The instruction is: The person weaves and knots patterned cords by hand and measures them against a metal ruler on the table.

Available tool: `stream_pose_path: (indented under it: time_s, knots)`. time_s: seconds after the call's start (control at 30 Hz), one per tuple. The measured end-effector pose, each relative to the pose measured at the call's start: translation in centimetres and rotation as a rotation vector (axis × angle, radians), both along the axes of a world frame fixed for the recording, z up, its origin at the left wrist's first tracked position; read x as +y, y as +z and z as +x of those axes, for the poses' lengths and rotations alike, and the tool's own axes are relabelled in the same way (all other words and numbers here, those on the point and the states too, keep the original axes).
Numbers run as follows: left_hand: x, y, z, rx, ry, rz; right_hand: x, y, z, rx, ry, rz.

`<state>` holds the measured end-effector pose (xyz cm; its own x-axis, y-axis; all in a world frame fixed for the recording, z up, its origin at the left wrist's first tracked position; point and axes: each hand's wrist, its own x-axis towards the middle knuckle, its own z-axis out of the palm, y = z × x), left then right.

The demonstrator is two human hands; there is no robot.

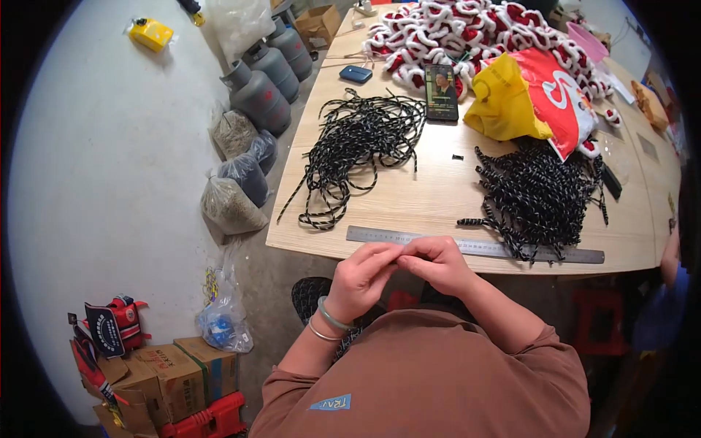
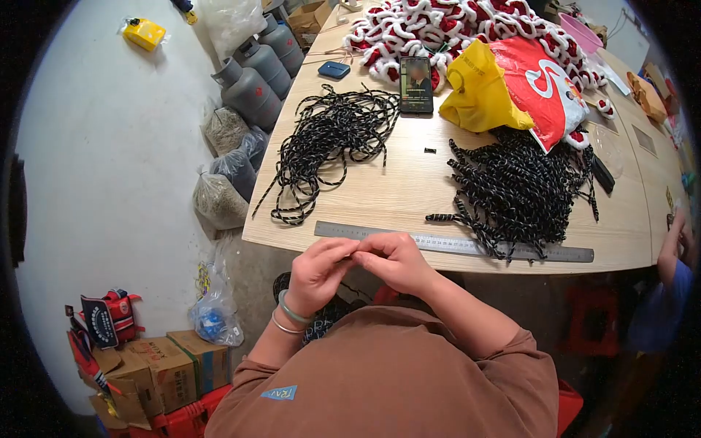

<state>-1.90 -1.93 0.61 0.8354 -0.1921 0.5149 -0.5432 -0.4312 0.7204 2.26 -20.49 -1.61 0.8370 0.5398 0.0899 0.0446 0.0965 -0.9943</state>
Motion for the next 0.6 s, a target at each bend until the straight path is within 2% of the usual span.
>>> stream_pose_path:
  time_s: [0.17,0.3,0.4,0.6]
  knots:
    - [0.8,-0.3,0.1,0.141,-0.067,-0.015,-0.1,-1.0,0.3,0.312,0.087,0.095]
    - [1.0,-0.1,-0.4,0.49,-0.011,-0.119,0.0,-1.5,0.3,0.389,0.122,0.124]
    - [1.3,-1.0,-0.2,0.528,-0.05,-0.19,-0.1,-1.4,0.5,0.446,0.143,0.123]
    - [1.5,-1.5,-0.2,0.763,-0.106,-0.472,0.1,-1.2,0.3,0.513,0.194,0.164]
